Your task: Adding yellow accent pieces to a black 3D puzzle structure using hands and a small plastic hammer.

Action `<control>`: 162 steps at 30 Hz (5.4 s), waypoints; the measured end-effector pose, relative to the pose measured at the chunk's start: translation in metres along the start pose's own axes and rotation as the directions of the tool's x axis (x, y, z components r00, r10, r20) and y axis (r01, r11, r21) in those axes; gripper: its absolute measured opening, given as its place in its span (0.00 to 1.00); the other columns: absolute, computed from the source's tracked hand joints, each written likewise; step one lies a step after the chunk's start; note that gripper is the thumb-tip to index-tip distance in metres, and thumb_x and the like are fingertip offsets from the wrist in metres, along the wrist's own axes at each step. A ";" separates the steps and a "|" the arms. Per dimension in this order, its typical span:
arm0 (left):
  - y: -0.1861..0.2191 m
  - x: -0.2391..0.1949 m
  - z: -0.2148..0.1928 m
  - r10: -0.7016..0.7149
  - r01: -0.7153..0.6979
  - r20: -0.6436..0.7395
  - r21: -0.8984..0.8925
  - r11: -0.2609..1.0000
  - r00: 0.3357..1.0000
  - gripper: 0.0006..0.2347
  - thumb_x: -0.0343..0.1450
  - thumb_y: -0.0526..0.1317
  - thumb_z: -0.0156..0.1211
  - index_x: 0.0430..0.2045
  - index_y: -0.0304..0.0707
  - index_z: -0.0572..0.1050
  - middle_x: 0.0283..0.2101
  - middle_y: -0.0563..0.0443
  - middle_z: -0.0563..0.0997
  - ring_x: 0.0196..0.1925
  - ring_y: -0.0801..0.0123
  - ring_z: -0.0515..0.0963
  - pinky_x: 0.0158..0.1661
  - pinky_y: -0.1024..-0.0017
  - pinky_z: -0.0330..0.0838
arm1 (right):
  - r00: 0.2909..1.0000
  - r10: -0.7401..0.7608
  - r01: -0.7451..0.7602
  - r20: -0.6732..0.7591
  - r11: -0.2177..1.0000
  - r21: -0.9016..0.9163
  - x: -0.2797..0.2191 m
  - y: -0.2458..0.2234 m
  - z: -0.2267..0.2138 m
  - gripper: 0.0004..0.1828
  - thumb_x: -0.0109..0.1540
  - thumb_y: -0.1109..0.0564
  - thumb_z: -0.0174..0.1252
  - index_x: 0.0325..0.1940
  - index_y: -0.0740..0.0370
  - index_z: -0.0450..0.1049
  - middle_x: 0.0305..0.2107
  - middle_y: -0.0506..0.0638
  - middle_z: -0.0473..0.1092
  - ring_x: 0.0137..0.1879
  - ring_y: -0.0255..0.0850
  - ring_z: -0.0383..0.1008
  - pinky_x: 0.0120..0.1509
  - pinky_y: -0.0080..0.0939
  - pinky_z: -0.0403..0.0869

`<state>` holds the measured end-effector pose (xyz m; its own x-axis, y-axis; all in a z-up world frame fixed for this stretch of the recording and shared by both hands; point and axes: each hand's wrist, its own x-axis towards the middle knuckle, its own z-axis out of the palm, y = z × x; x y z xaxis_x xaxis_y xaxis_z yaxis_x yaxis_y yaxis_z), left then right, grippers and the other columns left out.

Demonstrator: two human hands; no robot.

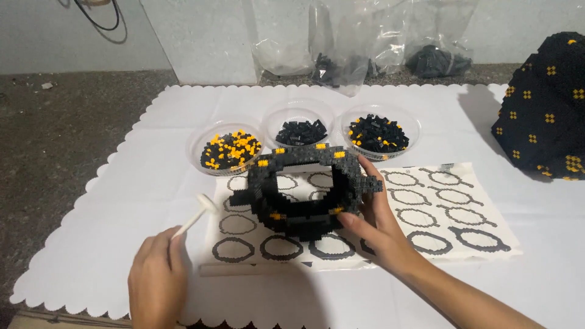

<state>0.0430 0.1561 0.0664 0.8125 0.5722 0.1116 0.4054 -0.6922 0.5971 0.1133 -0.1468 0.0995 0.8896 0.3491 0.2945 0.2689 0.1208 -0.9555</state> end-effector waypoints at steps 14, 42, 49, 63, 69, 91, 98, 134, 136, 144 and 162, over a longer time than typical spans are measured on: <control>0.135 0.064 -0.013 0.617 -0.310 0.185 -0.734 0.604 0.765 0.14 0.69 0.43 0.47 0.43 0.37 0.75 0.47 0.49 0.81 0.51 0.71 0.78 0.50 0.77 0.69 | 0.999 -0.004 0.006 -0.036 0.999 0.039 0.003 0.000 0.002 0.46 0.56 0.50 0.50 0.72 0.57 0.34 0.64 0.53 0.51 0.66 0.43 0.55 0.67 0.45 0.56; 0.136 0.060 0.044 0.776 -0.373 -0.003 -0.878 0.299 0.630 0.12 0.72 0.37 0.44 0.35 0.37 0.79 0.43 0.50 0.81 0.53 0.68 0.77 0.59 0.73 0.66 | 0.989 0.117 -0.073 -0.087 0.914 0.400 0.000 0.051 -0.021 0.37 0.54 0.59 0.44 0.68 0.57 0.45 0.59 0.60 0.60 0.63 0.55 0.61 0.62 0.58 0.63; 0.139 0.061 0.040 0.710 -0.266 0.093 -0.887 0.378 0.698 0.11 0.71 0.38 0.46 0.33 0.38 0.80 0.42 0.51 0.82 0.53 0.70 0.78 0.59 0.75 0.66 | 0.803 0.534 -0.445 -0.263 0.832 0.330 0.004 0.050 -0.022 0.60 0.46 0.48 0.47 0.68 0.38 0.12 0.69 0.49 0.46 0.73 0.46 0.45 0.70 0.56 0.41; 0.130 0.073 0.051 0.776 -0.211 0.045 -0.951 0.226 0.630 0.12 0.73 0.39 0.45 0.36 0.32 0.78 0.45 0.42 0.80 0.54 0.62 0.77 0.60 0.69 0.66 | 0.996 0.053 -0.032 -0.070 0.962 0.271 0.006 0.028 -0.003 0.47 0.54 0.51 0.49 0.72 0.51 0.33 0.66 0.53 0.46 0.67 0.48 0.53 0.64 0.53 0.59; 0.123 0.083 0.060 0.801 -0.200 -0.006 -0.969 0.143 0.599 0.13 0.73 0.37 0.43 0.36 0.29 0.77 0.44 0.38 0.79 0.53 0.56 0.78 0.58 0.66 0.69 | 1.000 0.005 -0.003 -0.023 0.996 0.089 0.004 0.008 0.003 0.45 0.57 0.48 0.46 0.72 0.54 0.30 0.68 0.54 0.42 0.71 0.45 0.48 0.68 0.48 0.53; 0.134 0.065 0.040 0.741 -0.157 0.033 -0.970 0.185 0.671 0.13 0.71 0.41 0.46 0.32 0.31 0.79 0.42 0.42 0.81 0.51 0.61 0.79 0.58 0.68 0.67 | 0.941 -0.284 0.310 0.185 0.500 -0.808 -0.010 -0.027 0.035 0.28 0.56 0.52 0.57 0.59 0.61 0.62 0.44 0.47 0.72 0.50 0.43 0.71 0.54 0.43 0.65; 0.136 0.061 0.034 0.727 -0.150 0.051 -0.966 0.209 0.685 0.15 0.71 0.42 0.45 0.31 0.31 0.79 0.41 0.42 0.82 0.51 0.62 0.79 0.57 0.69 0.67 | 0.992 -0.071 0.125 0.103 0.609 -0.783 0.002 -0.045 0.047 0.29 0.51 0.58 0.62 0.56 0.52 0.65 0.30 0.38 0.73 0.40 0.35 0.73 0.45 0.34 0.71; 0.136 0.054 0.027 0.716 -0.205 -0.002 -0.959 0.197 0.698 0.15 0.73 0.42 0.42 0.38 0.32 0.78 0.41 0.44 0.81 0.43 0.68 0.78 0.48 0.77 0.68 | 0.866 -0.285 0.495 0.411 0.365 -0.789 0.017 -0.033 0.022 0.26 0.58 0.56 0.55 0.59 0.59 0.59 0.32 0.39 0.70 0.38 0.34 0.72 0.72 0.60 0.53; 0.136 0.056 0.033 0.705 -0.211 -0.014 -0.958 0.192 0.709 0.15 0.73 0.42 0.42 0.38 0.32 0.78 0.39 0.45 0.82 0.40 0.71 0.78 0.46 0.79 0.67 | 0.859 -0.285 0.504 0.425 0.332 -0.797 0.017 -0.032 0.020 0.25 0.57 0.56 0.56 0.58 0.57 0.61 0.32 0.38 0.71 0.41 0.36 0.71 0.73 0.61 0.50; 0.137 0.061 0.050 0.631 -0.139 0.062 -0.955 0.263 0.773 0.13 0.70 0.40 0.49 0.40 0.30 0.77 0.40 0.46 0.81 0.41 0.71 0.78 0.41 0.80 0.72 | 0.904 -0.426 0.377 0.026 0.767 -0.519 0.019 -0.034 0.016 0.33 0.53 0.67 0.61 0.59 0.69 0.56 0.37 0.56 0.71 0.45 0.40 0.75 0.59 0.37 0.71; 0.148 0.047 0.037 0.352 0.294 0.384 -0.913 0.282 0.854 0.14 0.68 0.40 0.51 0.40 0.31 0.78 0.39 0.44 0.80 0.45 0.64 0.78 0.46 0.76 0.72 | 0.857 -0.509 0.469 0.078 0.709 -0.527 0.036 -0.029 0.011 0.29 0.57 0.70 0.56 0.59 0.72 0.53 0.42 0.62 0.70 0.51 0.44 0.71 0.69 0.44 0.61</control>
<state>0.1563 0.0642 0.1300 0.9971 0.0763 0.0003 -0.0290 0.3750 0.9266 0.1331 -0.1276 0.1376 0.5967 0.3097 0.7403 0.8024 -0.2399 -0.5464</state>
